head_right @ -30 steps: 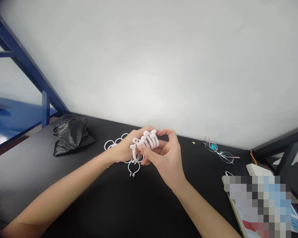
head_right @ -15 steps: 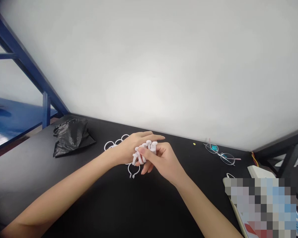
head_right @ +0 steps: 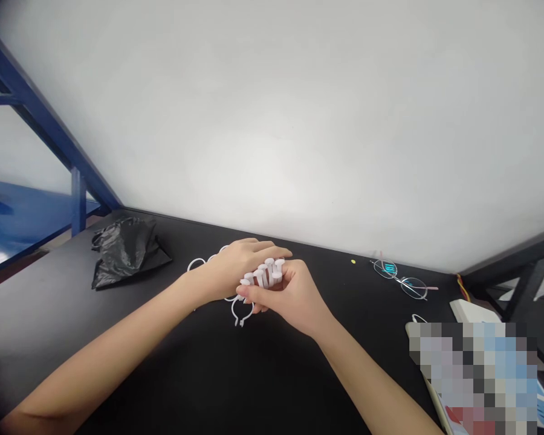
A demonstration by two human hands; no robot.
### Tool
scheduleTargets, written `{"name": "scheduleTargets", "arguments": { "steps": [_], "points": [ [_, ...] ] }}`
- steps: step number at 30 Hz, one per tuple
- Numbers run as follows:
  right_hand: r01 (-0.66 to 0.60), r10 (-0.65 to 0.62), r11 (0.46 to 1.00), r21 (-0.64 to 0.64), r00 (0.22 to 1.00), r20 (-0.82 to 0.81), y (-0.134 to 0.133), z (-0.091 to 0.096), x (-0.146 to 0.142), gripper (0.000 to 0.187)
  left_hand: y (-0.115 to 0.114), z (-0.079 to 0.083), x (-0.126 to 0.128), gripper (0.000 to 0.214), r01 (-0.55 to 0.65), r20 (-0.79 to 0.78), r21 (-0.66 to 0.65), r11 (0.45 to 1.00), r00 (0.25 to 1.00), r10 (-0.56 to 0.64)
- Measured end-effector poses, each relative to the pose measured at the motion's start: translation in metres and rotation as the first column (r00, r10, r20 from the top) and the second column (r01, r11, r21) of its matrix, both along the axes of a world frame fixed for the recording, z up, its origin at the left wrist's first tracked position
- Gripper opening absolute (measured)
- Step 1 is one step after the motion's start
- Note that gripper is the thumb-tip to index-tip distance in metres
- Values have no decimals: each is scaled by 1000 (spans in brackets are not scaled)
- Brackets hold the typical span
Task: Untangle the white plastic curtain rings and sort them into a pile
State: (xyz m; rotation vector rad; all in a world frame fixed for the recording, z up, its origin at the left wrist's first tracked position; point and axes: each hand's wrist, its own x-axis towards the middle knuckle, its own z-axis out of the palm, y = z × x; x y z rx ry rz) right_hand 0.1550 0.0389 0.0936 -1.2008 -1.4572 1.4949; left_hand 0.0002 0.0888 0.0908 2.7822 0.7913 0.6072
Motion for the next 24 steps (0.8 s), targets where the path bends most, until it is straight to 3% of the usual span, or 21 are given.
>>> {"name": "scheduleTargets", "arguments": {
  "steps": [3, 6, 10, 14, 24],
  "points": [
    [1, 0, 1000, 16, 1000, -11, 0, -3, -1, 22, -2, 0, -3, 48, 49, 42, 70, 996, 998, -52],
    [-28, 30, 999, 30, 998, -46, 0, -3, 0, 23, -1, -4, -6, 47, 150, 179, 125, 981, 969, -171],
    [-227, 236, 971, 80, 965, -118, 4, 6, 10, 22, 0, -3, -9, 38, 224, 358, -24, 974, 912, -201],
    [-375, 383, 924, 80, 908, -172, 7, 12, 18, 31, 0, 1, -8, 33, 234, 416, -118, 965, 894, -166],
    [-302, 298, 953, 14, 930, -216, 7, 8, 13, 45, 2, -9, -10, 35, 179, 366, -98, 979, 921, -132]
  ]
}}
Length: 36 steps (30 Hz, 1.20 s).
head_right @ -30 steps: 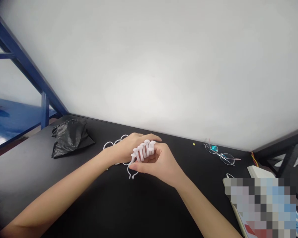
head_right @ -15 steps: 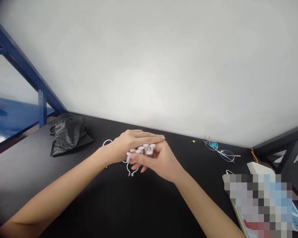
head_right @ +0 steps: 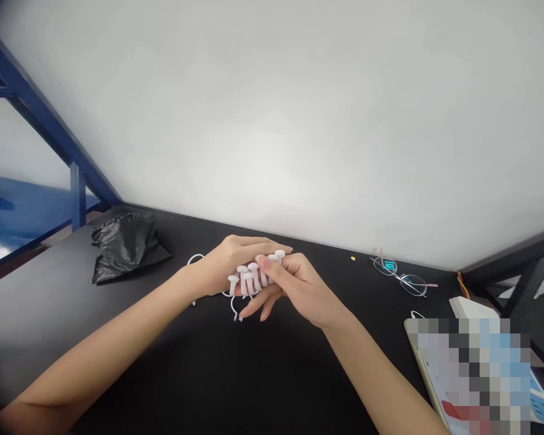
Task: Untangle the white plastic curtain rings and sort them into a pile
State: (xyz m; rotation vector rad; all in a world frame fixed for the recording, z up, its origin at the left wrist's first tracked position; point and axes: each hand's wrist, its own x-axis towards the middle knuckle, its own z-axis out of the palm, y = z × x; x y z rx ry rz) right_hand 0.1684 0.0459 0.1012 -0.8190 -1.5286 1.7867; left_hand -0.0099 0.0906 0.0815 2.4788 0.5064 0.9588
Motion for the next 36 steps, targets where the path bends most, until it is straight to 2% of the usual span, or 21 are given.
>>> {"name": "scheduleTargets", "arguments": {
  "steps": [4, 8, 11, 13, 17, 20, 27, 33, 36],
  "points": [
    [74, -79, 992, 100, 995, 53, -3, 2, -1, 46, 1, 3, -2, 27, -56, -84, 64, 996, 995, 62],
    [220, -247, 951, 217, 963, 105, -7, 3, -2, 44, 0, 10, -4, 20, -110, -174, 104, 988, 977, 127],
    [267, -305, 930, 252, 943, 129, -7, 4, -1, 42, -2, 15, -4, 21, -131, -222, 140, 981, 962, 160],
    [259, -292, 939, 227, 949, 122, -6, 5, 1, 42, -3, 17, -4, 22, -146, -253, 150, 978, 950, 181],
    [137, -158, 980, 148, 977, 143, -2, 7, 7, 42, -4, 19, -4, 22, -128, -283, 153, 980, 944, 167],
    [84, -110, 986, 145, 977, 183, 0, 9, 10, 39, -3, 18, -3, 17, -115, -315, 201, 973, 933, 175],
    [128, -200, 955, 268, 945, 260, 1, 14, 14, 38, -3, 16, -5, 13, -115, -330, 374, 920, 911, 248],
    [132, -184, 966, 221, 955, 234, 1, 18, 16, 36, -1, 10, -4, 13, -100, -292, 433, 896, 925, 244],
    [118, -200, 948, 296, 943, 264, 0, 20, 16, 39, 0, 7, -1, 17, -102, -277, 502, 859, 922, 271]
  ]
}}
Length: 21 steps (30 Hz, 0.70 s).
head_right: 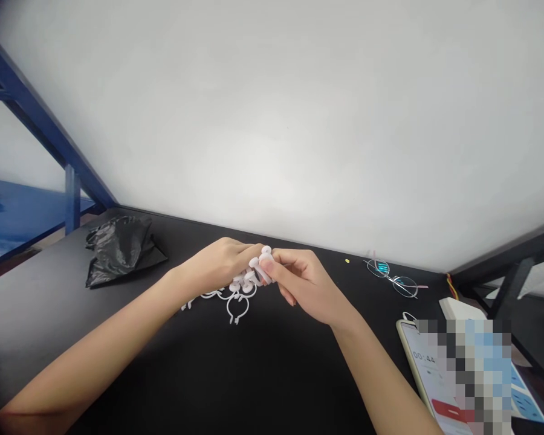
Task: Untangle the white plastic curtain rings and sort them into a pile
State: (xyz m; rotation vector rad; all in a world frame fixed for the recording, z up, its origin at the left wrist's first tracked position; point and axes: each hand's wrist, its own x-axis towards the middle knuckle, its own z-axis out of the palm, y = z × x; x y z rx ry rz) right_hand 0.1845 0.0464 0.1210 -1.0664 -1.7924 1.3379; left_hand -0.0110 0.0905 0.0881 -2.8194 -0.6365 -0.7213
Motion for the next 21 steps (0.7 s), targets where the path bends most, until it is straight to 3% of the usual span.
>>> {"name": "scheduleTargets", "arguments": {
  "steps": [6, 12, 18, 21],
  "points": [
    [37, -37, 982, 186, 999, -4, -3, -5, -2, 37, 1, 0, -2, 21, -14, -25, 92, 996, 1000, 17],
    [149, -127, 911, 383, 988, -82, -10, -12, -16, 42, 6, 1, -9, 22, 21, 3, 143, 990, 1000, -21],
    [176, -200, 822, 541, 980, -14, -14, -18, -19, 43, 9, 0, -12, 13, 0, 187, -54, 999, 982, 10],
    [171, -171, 862, 478, 984, -44, -12, -20, -18, 40, 6, 2, -10, 11, -13, 202, -163, 987, 978, 46]
  ]
}}
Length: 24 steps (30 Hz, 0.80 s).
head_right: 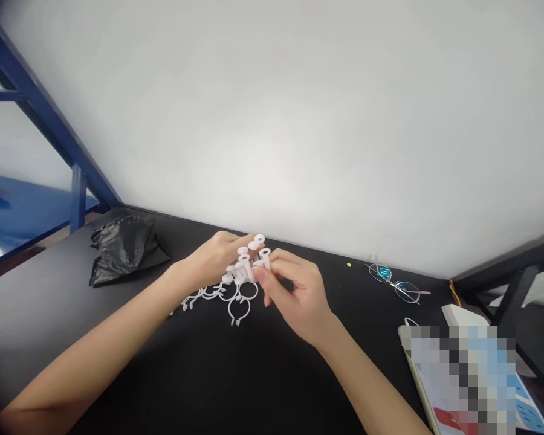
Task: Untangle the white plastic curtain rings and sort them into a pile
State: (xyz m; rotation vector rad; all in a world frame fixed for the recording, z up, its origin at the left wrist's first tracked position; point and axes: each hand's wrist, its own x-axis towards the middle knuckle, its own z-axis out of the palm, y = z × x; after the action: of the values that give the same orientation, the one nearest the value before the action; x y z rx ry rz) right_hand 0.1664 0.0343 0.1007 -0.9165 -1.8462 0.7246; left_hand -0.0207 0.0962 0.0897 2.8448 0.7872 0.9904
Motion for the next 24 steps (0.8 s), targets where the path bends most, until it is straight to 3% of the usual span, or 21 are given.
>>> {"name": "scheduleTargets", "arguments": {
  "steps": [3, 6, 14, 21, 24],
  "points": [
    [-57, 51, 993, -104, 997, -61, 1, 2, 0, 32, -4, 3, 4, 10, 18, -70, -44, 999, 997, -21],
    [-76, 70, 989, -129, 996, -54, 0, 6, -2, 33, -5, 3, 4, 7, 19, -95, -73, 997, 995, -26],
    [-48, 48, 999, 21, 999, -5, -5, 8, -1, 33, 2, 1, 6, 4, 93, -43, -172, 981, 994, -102],
    [-63, 60, 974, -217, 998, -22, -4, 4, -6, 7, 0, 0, 8, 14, 151, 58, -295, 944, 988, -141],
    [-67, 44, 949, -308, 996, -81, -5, 6, -7, 7, -1, 0, 8, 18, 164, 75, -300, 940, 986, -148]
  ]
}}
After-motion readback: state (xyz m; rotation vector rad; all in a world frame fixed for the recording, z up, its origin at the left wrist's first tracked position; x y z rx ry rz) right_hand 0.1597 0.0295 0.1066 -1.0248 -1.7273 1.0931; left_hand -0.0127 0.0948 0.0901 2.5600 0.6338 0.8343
